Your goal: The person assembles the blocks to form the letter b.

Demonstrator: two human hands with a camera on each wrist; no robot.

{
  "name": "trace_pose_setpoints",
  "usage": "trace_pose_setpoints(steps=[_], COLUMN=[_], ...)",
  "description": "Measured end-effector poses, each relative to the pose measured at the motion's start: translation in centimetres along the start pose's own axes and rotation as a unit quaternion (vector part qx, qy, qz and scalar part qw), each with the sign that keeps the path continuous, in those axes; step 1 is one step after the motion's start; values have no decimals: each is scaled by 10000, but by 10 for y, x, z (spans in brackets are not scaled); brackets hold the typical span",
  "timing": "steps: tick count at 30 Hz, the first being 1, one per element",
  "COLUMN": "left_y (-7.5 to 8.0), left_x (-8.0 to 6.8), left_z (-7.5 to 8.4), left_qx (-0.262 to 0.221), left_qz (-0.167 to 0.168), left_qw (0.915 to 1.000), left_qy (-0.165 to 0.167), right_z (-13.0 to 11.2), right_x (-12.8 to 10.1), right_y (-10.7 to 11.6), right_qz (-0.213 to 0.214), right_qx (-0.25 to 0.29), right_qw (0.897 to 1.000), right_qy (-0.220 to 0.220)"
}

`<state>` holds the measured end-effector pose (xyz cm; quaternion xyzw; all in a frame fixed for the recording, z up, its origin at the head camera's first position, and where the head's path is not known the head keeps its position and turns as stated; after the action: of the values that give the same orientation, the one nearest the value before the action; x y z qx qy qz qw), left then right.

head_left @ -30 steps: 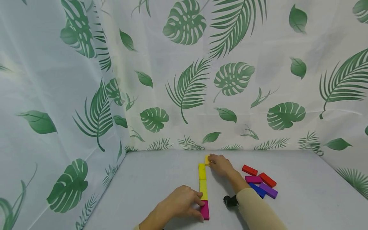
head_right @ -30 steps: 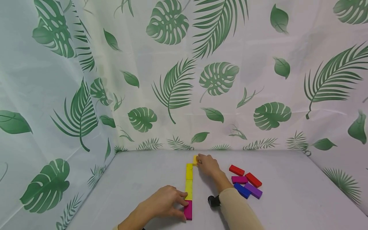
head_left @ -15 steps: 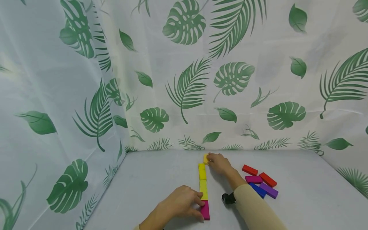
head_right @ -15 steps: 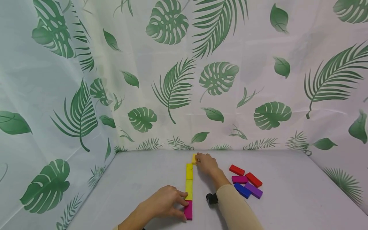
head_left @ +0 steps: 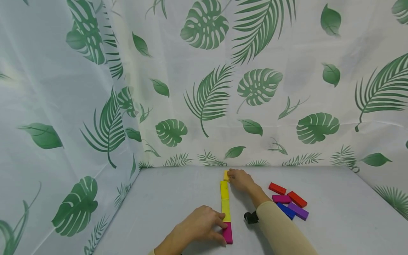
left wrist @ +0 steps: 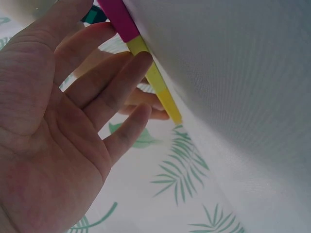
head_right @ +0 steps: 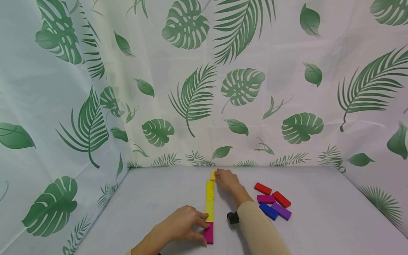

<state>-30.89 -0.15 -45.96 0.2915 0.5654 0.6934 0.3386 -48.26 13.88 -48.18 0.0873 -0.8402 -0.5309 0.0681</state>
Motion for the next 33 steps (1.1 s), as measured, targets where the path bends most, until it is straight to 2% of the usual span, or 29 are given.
trace_pose_setpoints(steps=[17,33], left_y=[-3,-2], left_x=[2,1], left_z=[-3,-2], left_qx=[-90,-99], left_qz=[-95,-54], left_qw=[9999,9999], left_qy=[66,26], right_z=[1,-7], right_x=[8,7], right_y=[-3,-4], right_qz=[163,7], right_qx=[58,216], right_qw=[9997,9994], right_qy=[-183,-279])
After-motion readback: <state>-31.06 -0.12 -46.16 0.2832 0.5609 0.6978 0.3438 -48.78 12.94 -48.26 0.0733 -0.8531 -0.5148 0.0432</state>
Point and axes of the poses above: each hand's wrist, its own x-axis towards the middle knuckle, its own y-axis out of the back of the hand, z = x × y, the point moved 8 cm from there along x, towards the middle knuckle, and after that the axes turned 2 degrees about -x, right-handed, at the moved point
